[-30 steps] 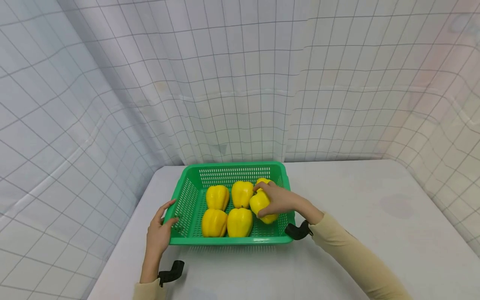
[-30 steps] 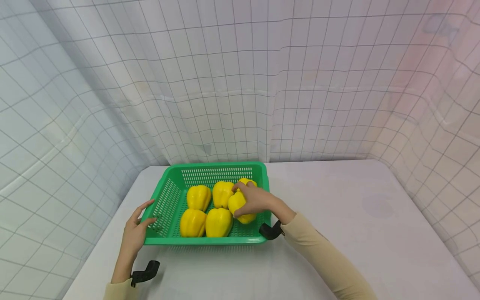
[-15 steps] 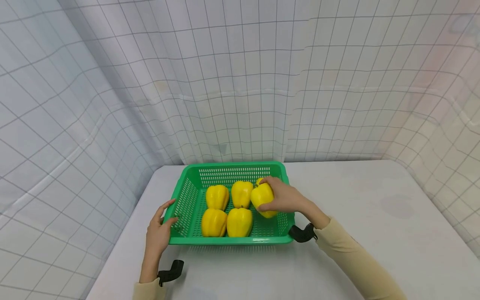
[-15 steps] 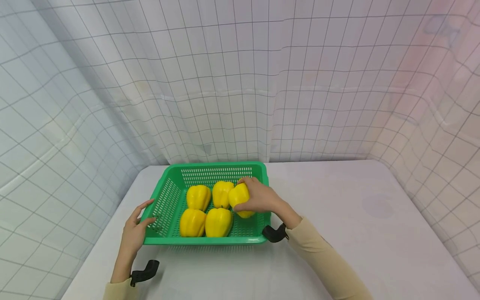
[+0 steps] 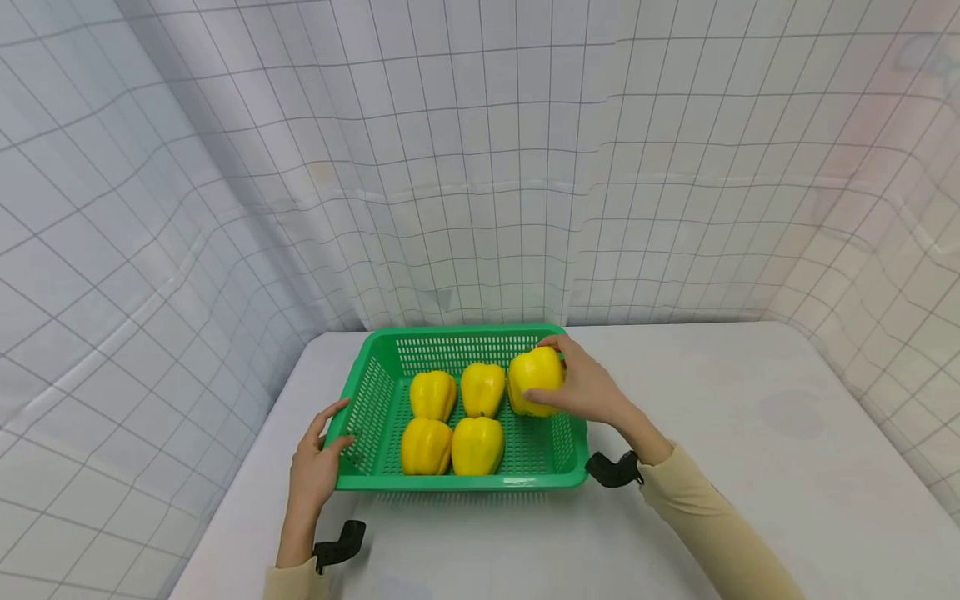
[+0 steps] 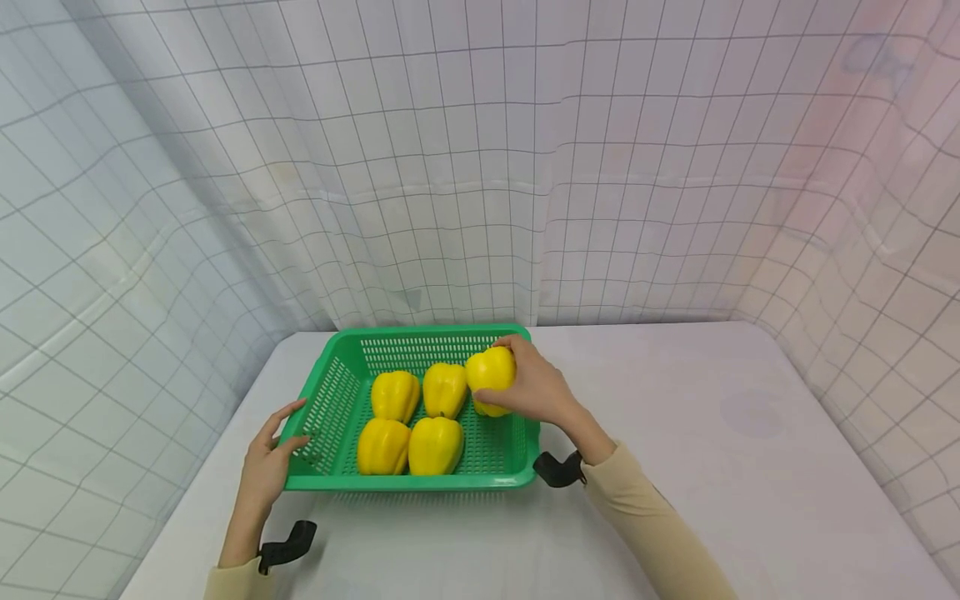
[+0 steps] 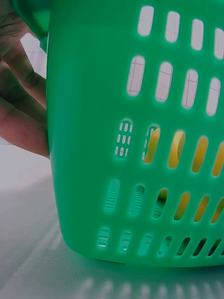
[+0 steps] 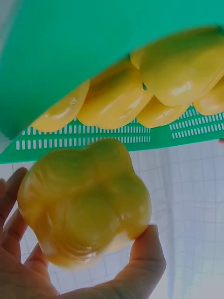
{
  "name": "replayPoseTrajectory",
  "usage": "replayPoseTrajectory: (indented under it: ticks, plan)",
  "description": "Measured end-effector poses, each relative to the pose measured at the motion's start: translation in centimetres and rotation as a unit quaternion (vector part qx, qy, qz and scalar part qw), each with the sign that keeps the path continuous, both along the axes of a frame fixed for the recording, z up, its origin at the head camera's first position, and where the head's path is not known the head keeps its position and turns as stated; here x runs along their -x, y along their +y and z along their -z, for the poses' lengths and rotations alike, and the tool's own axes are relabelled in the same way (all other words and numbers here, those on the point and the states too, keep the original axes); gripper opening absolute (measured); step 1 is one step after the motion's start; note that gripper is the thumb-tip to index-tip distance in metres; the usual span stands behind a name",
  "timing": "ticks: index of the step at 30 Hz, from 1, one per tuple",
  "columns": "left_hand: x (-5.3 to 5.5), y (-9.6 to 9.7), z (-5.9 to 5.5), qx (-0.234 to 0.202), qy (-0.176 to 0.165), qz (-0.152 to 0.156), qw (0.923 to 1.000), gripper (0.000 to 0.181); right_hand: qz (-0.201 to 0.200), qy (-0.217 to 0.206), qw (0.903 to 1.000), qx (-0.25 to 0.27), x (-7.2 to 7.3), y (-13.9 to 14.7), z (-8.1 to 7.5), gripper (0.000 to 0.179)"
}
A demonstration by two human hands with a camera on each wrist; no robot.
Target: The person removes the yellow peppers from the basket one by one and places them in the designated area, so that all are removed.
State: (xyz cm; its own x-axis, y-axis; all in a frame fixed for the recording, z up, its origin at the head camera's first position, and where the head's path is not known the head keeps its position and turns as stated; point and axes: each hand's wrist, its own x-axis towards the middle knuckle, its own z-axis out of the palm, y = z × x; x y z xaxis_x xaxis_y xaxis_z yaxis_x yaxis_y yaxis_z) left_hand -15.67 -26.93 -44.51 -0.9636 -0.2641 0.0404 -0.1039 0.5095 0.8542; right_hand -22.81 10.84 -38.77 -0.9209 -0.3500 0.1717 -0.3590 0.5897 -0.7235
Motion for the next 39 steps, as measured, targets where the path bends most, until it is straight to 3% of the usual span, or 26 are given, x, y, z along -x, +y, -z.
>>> replayPoseTrajectory:
  ticks: [10,17,31,39]
  plan:
    - [-0.1,-0.1,0.3,0.007,0.010,0.004,0.9999,0.050,0.051,0.035,0.9951,0.077,0.3,1.5,0.3,0.074]
    - [-0.1,-0.1,0.3,0.011,0.010,0.005,0.9999,0.050,0.059,0.082,0.9861,0.132,0.8,2.8,0.6,0.069]
    - [-0.2,-0.2,0.3,0.004,0.004,0.002,1.0000,0.050,0.093,0.102,0.9759,0.169,1.0,4.9,1.1,0.067]
    - [-0.2,-0.1,0.2,0.002,0.006,0.005,1.0000,0.050,0.125,0.117,0.9683,0.182,1.4,6.1,2.2,0.069]
